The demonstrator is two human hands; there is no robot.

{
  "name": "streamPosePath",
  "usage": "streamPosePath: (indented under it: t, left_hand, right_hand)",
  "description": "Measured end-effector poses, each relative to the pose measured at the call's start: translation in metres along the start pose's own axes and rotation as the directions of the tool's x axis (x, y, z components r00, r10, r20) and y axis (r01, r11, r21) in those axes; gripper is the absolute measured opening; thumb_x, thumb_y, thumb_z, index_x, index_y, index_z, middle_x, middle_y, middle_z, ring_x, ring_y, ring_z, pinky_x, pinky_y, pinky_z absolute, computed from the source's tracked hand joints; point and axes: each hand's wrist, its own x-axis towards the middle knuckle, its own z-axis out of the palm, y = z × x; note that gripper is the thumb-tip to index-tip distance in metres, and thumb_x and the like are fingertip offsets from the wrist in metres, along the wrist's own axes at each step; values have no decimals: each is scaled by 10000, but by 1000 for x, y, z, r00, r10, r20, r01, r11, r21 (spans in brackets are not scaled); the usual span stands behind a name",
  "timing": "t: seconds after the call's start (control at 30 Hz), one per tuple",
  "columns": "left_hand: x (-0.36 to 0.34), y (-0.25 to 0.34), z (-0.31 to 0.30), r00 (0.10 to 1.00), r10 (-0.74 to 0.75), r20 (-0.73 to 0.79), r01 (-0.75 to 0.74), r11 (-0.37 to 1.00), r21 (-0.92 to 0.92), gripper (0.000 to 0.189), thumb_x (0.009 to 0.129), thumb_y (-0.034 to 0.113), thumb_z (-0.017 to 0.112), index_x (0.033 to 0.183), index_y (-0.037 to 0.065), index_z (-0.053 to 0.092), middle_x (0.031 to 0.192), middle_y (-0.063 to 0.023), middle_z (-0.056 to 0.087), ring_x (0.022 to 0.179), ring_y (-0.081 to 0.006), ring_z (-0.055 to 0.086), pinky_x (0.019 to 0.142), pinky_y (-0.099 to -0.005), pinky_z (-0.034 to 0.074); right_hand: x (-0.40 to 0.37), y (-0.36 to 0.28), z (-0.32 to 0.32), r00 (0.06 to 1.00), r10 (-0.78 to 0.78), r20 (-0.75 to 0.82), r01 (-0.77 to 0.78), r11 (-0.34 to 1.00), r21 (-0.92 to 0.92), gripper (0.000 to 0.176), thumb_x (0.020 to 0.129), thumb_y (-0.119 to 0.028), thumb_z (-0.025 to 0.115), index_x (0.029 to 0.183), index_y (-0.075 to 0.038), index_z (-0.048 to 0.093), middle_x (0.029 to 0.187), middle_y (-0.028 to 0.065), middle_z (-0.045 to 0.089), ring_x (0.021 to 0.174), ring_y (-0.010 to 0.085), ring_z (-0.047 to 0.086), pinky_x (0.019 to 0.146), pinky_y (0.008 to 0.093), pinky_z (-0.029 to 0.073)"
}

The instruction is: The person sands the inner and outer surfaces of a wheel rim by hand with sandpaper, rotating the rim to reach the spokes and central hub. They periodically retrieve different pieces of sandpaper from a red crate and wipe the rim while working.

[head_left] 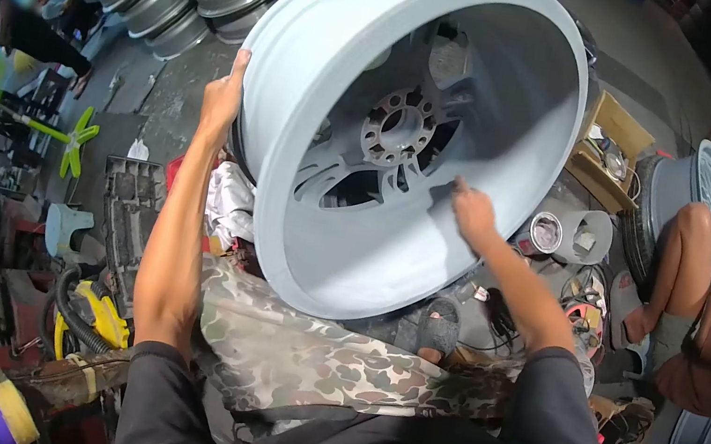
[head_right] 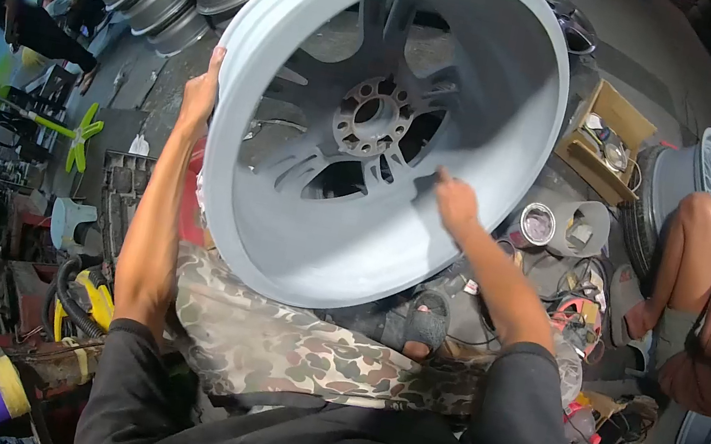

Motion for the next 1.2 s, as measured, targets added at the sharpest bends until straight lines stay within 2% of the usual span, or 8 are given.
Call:
streamPosePath:
  t: [0.23, 0.43, 0.67, 0.77, 0.83, 0.93, 1.03, 1.2]
  left_hand:
    - [-2, 17, -1, 985, 23, 170, -21, 1000, -17, 922, 895, 733, 544, 1143, -146, 677, 1062, -238, 705, 1016, -253, 660, 908, -355, 498]
    - [1, -2, -7, 852, 38, 523, 155, 934, -321, 1122, 838, 811, 532, 1520, -56, 326, 1527, -269, 392, 1418, -327, 406, 1135, -429, 376]
    - [-7, 11, -13, 800, 11, 599, 289, 869, -403, 1168, 766, 877, 530, 1573, 70, 281, 1571, -255, 327, 1448, -373, 351, 1133, -568, 343]
    - [-9, 13, -11, 759, -7, 651, 369, 828, -421, 1032, 811, 841, 524, 1561, 154, 347, 1567, -173, 377, 1424, -295, 400, 1100, -552, 391]
    - [2, 4, -8, 748, 28, 664, 321, 860, -397, 1067, 786, 868, 518, 1552, 143, 363, 1570, -174, 371, 1423, -301, 404, 1107, -545, 386]
    - [-3, 5, -5, 804, 25, 593, 250, 892, -377, 1101, 774, 890, 494, 1563, 137, 336, 1570, -184, 366, 1425, -306, 402, 1120, -544, 371]
    - [-16, 19, -6, 806, 117, 580, 170, 893, -416, 1205, 728, 922, 495, 1569, 83, 296, 1575, -273, 304, 1451, -411, 335, 1120, -621, 330]
    - [1, -2, 11, 862, 120, 492, 53, 945, -324, 1112, 793, 891, 439, 1583, 127, 272, 1588, -232, 305, 1449, -403, 337, 1134, -627, 299]
  right_hand:
    - [-14, -173, -53, 960, -270, 77, 92, 561, 823, 192, 899, -246, 593, 977, -118, 712, 1124, 154, 672, 977, 355, 656, 804, 461, 546]
    - [37, 22, 46, 980, -198, 23, 193, 918, -347, 289, 884, -339, 622, 1102, -165, 699, 1090, 111, 710, 867, 284, 690, 739, 404, 550]
    - [-1, -197, -44, 972, -209, -105, 199, 505, 840, 193, 979, -188, 561, 947, -60, 702, 795, 149, 631, 832, 326, 628, 854, 417, 532]
    - [-8, -161, -29, 927, -263, -268, 375, 680, 629, 165, 957, -174, 578, 941, -77, 710, 811, 135, 650, 827, 301, 640, 844, 402, 543]
    - [17, -101, -35, 903, -251, 347, 185, 959, 214, 167, 916, -197, 621, 995, -105, 735, 946, 147, 705, 966, 300, 676, 868, 418, 550]
    - [31, -82, -7, 923, -192, 333, 171, 981, 92, 191, 892, -213, 636, 1021, -125, 746, 1033, 152, 712, 1002, 324, 683, 859, 443, 555]
    - [16, -155, -8, 894, -357, -270, 447, 757, 477, 203, 896, -254, 622, 997, -134, 751, 1019, 144, 712, 882, 364, 700, 788, 478, 564]
    - [42, -122, 34, 957, -274, 95, 229, 915, 333, 260, 886, -287, 661, 1058, -112, 747, 1052, 216, 697, 1001, 343, 687, 843, 467, 552]
